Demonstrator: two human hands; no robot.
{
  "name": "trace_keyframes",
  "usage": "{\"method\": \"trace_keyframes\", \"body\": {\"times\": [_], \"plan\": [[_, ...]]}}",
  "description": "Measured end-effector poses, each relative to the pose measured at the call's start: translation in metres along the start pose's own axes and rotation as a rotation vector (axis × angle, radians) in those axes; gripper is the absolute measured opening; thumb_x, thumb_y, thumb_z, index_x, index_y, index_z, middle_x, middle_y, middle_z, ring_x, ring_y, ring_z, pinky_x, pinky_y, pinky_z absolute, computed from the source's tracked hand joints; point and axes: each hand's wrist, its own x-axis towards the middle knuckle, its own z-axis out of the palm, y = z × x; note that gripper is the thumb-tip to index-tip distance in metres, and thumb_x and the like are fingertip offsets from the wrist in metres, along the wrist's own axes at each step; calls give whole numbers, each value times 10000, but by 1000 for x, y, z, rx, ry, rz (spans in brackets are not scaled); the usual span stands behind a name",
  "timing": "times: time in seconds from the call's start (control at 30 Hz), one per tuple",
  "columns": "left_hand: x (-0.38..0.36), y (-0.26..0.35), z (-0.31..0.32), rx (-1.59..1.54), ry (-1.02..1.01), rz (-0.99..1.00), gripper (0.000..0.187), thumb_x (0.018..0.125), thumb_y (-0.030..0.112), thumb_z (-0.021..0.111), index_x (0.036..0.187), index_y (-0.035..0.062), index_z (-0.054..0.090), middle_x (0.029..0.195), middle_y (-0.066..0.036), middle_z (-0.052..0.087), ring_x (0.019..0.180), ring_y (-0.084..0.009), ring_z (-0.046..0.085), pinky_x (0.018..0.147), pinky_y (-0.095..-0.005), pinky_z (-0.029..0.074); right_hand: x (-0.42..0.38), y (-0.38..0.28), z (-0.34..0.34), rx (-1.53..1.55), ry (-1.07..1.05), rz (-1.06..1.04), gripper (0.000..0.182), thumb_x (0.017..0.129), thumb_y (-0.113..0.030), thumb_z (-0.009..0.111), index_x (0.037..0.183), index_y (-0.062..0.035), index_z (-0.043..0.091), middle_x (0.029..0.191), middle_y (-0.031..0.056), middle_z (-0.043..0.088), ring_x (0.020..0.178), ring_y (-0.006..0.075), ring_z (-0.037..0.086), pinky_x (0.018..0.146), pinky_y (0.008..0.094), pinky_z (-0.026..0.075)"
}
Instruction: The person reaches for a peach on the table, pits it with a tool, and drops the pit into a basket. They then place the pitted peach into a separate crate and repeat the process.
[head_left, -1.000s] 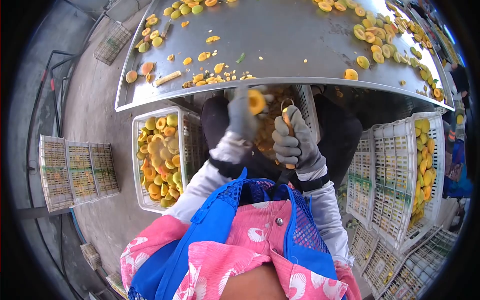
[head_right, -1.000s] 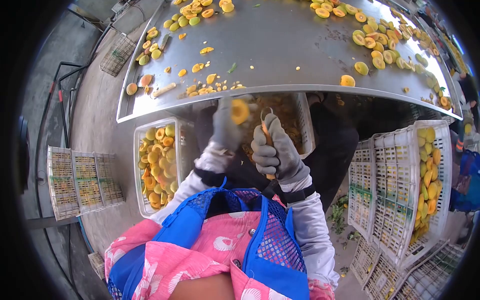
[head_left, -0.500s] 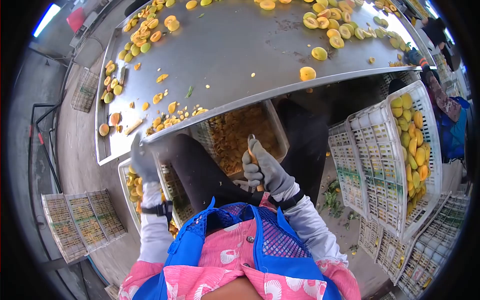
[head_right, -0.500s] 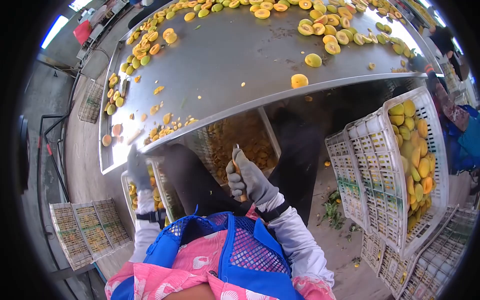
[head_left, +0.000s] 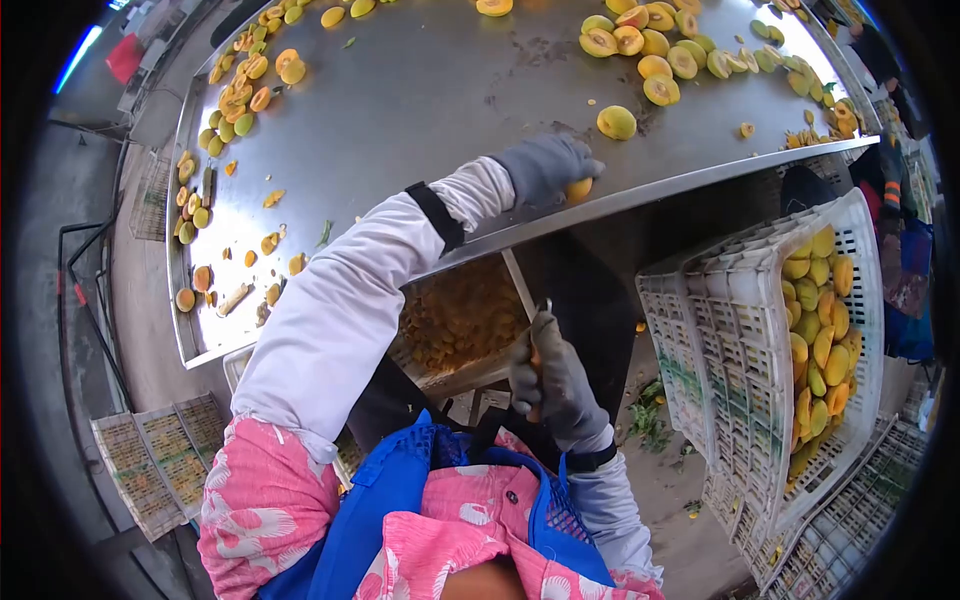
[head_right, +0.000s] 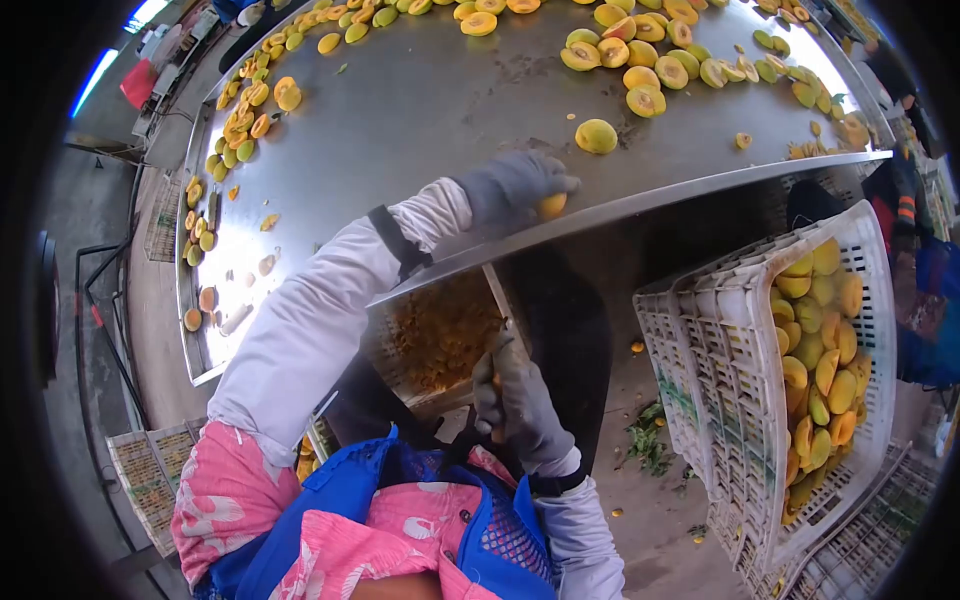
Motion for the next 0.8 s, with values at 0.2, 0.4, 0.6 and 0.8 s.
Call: {"method": "trace_keyframes", "body": {"times": [0.2, 0.4, 0.6, 0.8], "plan": [[-131, 53, -16, -1995, 547, -173, 581, 927, 351, 495, 1400, 21, 424, 1321, -168, 538, 1120, -233, 563, 976, -342, 452, 13, -17, 22, -279, -88, -342, 384, 1022, -430, 411, 860, -97, 513, 566, -28, 441, 411, 49, 394, 369, 216, 333], [-176, 152, -26, -1954, 953, -293, 557, 1035, 432, 306, 1286, -15, 525, 1132, -148, 630, 1026, -185, 591, 881, -311, 501, -7, 2, 77, -502, 115, -380, 328, 1006, -380, 497, 905, -72, 548, 588, -28, 443, 456, 44, 419, 400, 216, 369], [-205, 193, -50, -1825, 1165, -325, 515, 1014, 447, 417, 1213, -1, 576, 1029, -123, 648, 952, -162, 611, 814, -287, 512, -25, 34, 100, -711, 125, -559, 355, 999, -371, 517, 934, -24, 557, 602, -6, 481, 485, 60, 462, 420, 250, 378], [-227, 207, -51, -1790, 1311, -339, 437, 1013, 391, 451, 1127, 2, 615, 1003, -113, 656, 884, -146, 622, 762, -279, 517, -17, 61, 106, -1059, 214, -797, 325, 989, -306, 528, 969, 12, 592, 664, 151, 608, 548, 287, 592, 525, 375, 460]]}}
